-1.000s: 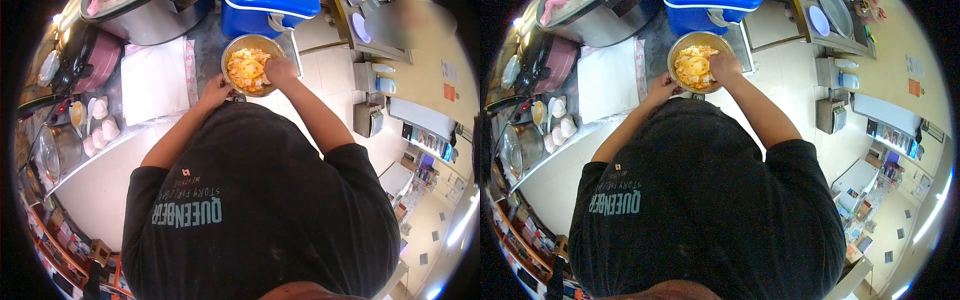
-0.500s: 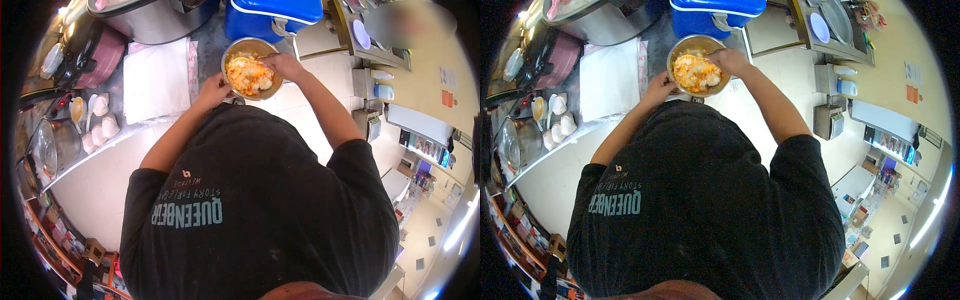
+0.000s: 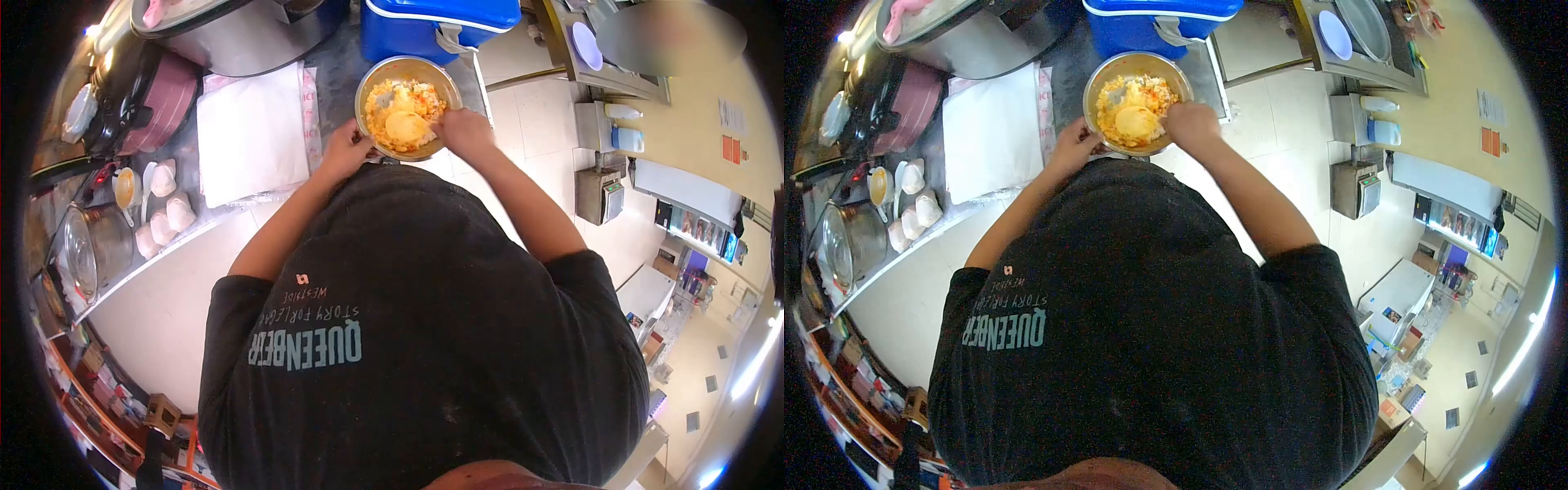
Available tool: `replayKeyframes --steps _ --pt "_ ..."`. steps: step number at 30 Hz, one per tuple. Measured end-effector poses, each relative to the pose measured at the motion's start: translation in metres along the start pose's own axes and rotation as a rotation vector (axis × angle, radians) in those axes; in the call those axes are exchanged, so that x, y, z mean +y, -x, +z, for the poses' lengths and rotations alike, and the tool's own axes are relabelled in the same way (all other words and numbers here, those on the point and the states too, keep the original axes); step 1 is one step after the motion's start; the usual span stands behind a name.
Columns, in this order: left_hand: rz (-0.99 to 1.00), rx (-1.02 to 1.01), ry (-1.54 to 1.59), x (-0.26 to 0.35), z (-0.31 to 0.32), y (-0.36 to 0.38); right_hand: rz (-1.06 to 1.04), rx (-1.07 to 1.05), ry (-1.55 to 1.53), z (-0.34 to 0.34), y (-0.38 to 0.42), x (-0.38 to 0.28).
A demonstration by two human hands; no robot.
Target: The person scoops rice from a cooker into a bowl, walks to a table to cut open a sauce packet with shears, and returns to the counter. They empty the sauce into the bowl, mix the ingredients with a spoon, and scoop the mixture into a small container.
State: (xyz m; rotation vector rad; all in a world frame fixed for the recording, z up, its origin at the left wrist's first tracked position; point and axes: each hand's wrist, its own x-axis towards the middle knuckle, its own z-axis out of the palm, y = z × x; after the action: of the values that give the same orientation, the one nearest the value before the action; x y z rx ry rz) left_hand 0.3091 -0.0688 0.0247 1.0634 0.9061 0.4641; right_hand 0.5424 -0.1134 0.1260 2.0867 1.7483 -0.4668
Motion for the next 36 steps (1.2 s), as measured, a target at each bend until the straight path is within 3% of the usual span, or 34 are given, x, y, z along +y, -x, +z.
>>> replayKeyframes --steps 4,7,8,12,16,17,18,21,24,27,28,31,36 --pt "0.013 -0.001 0.025 0.003 -0.001 0.005 -0.051 0.089 0.178 0.001 -0.011 -0.001" --pt "0.101 -0.012 -0.025 0.005 0.0 0.004 -0.116 0.16 0.228 -0.057 0.008 0.007" --pt "0.14 -0.015 -0.051 0.004 0.001 0.004 -0.155 0.322 0.25 -0.059 0.004 0.015" --pt "0.166 0.076 -0.302 0.0 0.001 -0.001 -0.121 0.063 0.336 -0.045 -0.02 0.033" --pt "0.148 0.106 -0.34 -0.004 -0.001 -0.001 -0.126 -0.079 -0.019 0.004 -0.01 0.054" --pt "0.148 0.101 -0.369 0.001 0.0 0.002 -0.168 -0.09 -0.061 0.016 -0.002 0.049" --pt "0.146 0.085 -0.314 0.0 0.0 0.0 -0.042 -0.019 -0.136 0.027 0.007 0.036" --pt "0.114 0.05 -0.204 0.002 0.0 -0.001 -0.123 0.258 -0.318 0.032 0.025 0.005" --pt "0.035 0.019 -0.145 0.009 0.004 0.003 -0.208 0.169 -0.178 0.04 0.04 -0.009" --pt "-0.019 0.004 -0.063 -0.008 0.0 -0.007 -0.285 0.209 -0.071 0.045 0.048 0.02" --pt "-0.027 0.008 -0.082 -0.002 0.001 -0.004 -0.206 0.048 -0.158 0.015 0.055 0.021" --pt "-0.033 -0.004 -0.11 -0.003 0.0 -0.006 0.019 0.088 -0.364 -0.026 0.054 0.038" --pt "-0.012 -0.008 -0.11 -0.006 0.001 -0.008 0.021 -0.003 -0.095 0.0 0.011 0.005"
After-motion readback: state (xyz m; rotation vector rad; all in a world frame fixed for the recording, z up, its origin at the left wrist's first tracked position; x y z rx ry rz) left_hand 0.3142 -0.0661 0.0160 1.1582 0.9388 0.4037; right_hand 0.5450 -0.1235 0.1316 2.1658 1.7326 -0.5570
